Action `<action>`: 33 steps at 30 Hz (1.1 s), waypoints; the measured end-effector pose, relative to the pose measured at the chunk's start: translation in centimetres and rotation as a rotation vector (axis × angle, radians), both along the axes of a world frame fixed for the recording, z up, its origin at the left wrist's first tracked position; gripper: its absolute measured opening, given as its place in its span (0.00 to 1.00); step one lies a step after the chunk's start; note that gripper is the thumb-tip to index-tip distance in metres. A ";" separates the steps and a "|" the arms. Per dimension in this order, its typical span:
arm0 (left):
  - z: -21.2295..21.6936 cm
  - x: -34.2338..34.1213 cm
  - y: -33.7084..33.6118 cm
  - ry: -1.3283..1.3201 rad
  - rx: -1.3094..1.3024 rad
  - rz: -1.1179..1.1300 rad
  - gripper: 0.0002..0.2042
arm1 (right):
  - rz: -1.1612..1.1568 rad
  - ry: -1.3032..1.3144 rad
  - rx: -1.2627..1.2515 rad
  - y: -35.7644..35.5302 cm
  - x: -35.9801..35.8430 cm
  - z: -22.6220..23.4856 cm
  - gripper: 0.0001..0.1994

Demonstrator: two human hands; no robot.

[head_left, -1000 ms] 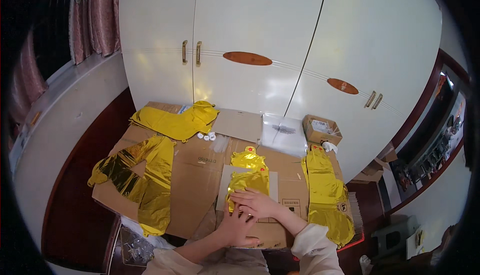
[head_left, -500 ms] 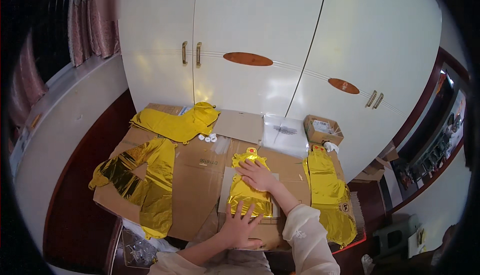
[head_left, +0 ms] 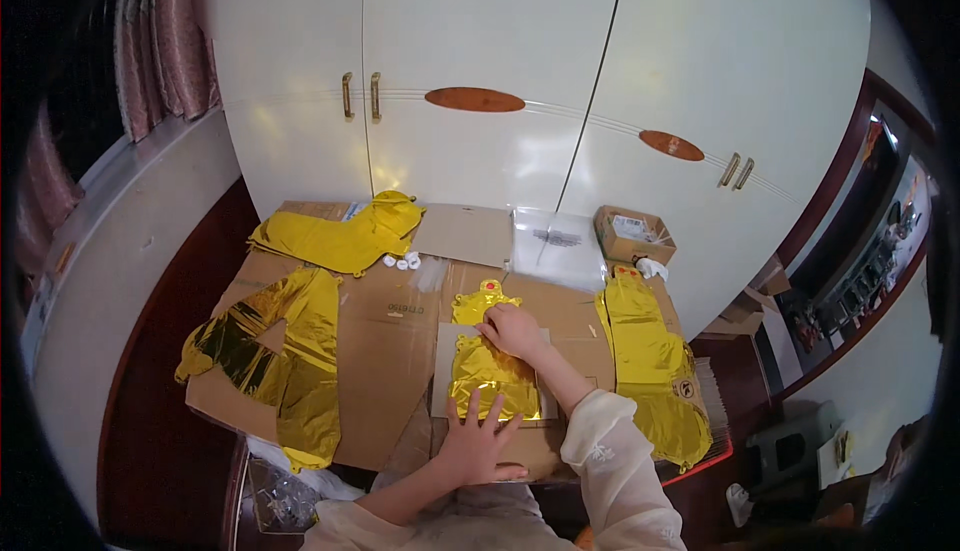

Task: Folding gold-colored foil balloons and placing them onto cardboard backings for packaging.

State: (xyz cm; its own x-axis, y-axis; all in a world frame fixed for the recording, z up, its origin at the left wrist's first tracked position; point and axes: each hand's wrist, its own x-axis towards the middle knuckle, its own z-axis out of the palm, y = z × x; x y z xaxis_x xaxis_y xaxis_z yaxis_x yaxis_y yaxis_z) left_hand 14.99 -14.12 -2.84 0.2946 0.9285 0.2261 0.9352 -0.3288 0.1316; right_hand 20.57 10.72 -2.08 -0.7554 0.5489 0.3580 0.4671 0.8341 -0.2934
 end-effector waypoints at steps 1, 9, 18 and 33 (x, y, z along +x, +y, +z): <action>0.0 0.2 -0.2 -0.006 0.004 0.002 0.45 | 0.001 0.012 0.006 -0.3 0.2 0.0 0.14; 0.5 1.5 -1.6 -0.005 -0.025 0.075 0.42 | -0.005 0.014 -0.016 -3.5 2.0 -0.6 0.13; 0.2 2.1 -1.6 -0.042 -0.014 0.047 0.43 | 0.046 0.070 -0.050 -5.7 3.6 0.9 0.11; 0.6 2.3 -1.6 -0.012 -0.075 0.074 0.46 | -0.368 -0.039 0.026 -27.9 16.8 0.8 0.25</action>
State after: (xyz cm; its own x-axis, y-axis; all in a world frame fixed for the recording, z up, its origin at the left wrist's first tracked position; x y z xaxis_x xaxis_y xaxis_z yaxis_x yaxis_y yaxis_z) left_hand 17.31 -15.70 -2.20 0.2228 0.9619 0.1583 0.9547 -0.2481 0.1642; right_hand 37.38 -17.22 -1.32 -0.5223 0.7776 0.3501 0.7476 0.6150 -0.2507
